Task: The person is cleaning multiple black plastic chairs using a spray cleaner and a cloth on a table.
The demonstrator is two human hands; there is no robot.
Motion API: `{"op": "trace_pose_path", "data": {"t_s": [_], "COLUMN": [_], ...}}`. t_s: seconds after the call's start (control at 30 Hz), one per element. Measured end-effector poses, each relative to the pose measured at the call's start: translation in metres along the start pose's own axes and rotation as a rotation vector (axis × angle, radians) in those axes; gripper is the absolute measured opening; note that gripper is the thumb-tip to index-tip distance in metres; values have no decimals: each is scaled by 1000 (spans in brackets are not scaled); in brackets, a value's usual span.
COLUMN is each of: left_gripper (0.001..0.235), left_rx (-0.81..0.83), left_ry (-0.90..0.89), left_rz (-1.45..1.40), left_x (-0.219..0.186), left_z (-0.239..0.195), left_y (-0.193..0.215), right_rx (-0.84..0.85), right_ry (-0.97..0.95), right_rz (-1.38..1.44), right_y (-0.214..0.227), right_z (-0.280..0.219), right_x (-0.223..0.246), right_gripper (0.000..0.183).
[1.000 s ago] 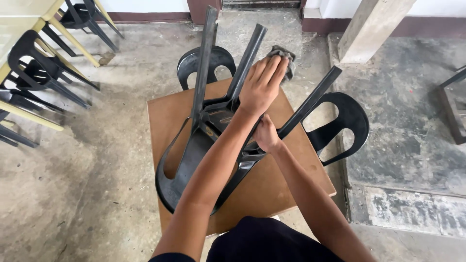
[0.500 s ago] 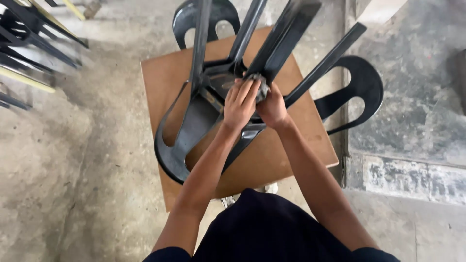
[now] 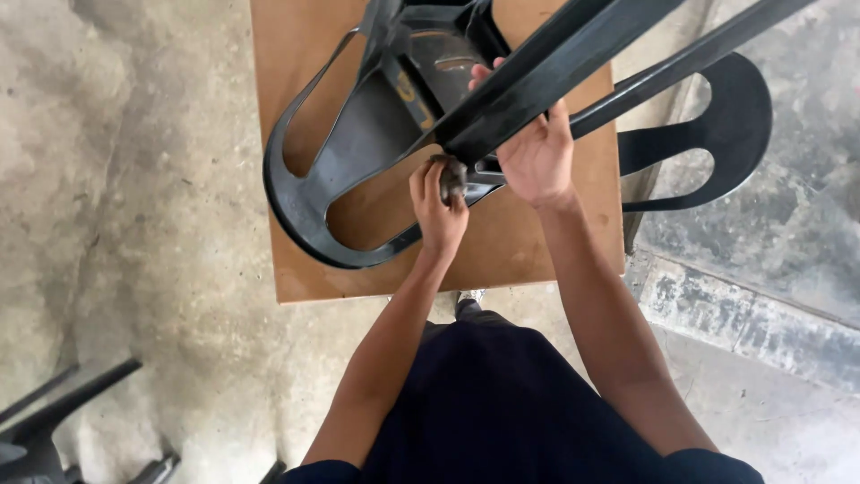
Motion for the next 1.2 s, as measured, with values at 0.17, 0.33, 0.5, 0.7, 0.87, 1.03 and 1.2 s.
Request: {"op": "trace_pose_path", "data": {"t_s": [0.17,0.33,0.5,0.7,0.87,1.03,1.2], "left_gripper": [58,51,37,26,30,30,26], "left_rx": [10,361,330,611,858,819,767], "left_ry": [-47,-454,-822,-1069,-1249,-1304,-1074], "left_rz": [22,345,328,450,549,706,746], "left_x": [-15,0,-59,-47,-45,-39,-51], "left_z": [-6,-32,31,26,16,10,20], "left_y": [-2,-29,5,-65,-122,-94,-19], "right_rx": [0,26,-1,-187,-434,-459,-715], "right_ry": [-27,-67,-125,-192,-321,-328,-87], "right_rz": [-57,9,-188,-563,-685,-697,-1193], "right_y": [-1,7,7,68,104,113,63], "right_z": [-2,-11,-14,-57,-113,-141,-118], "right_x": [0,-4,10,20,3,-25,-27], "right_gripper": [69,70,73,88,89,72,35]}}
Point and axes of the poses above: each hand's wrist, its own z-axis towards the middle knuckle, its own y-axis out of the back of the hand, x = y × z, the point moved 4 cm from there along z, towards the middle knuckle, and after that the axes turned 11 degrees about x, right-handed, at the moved point
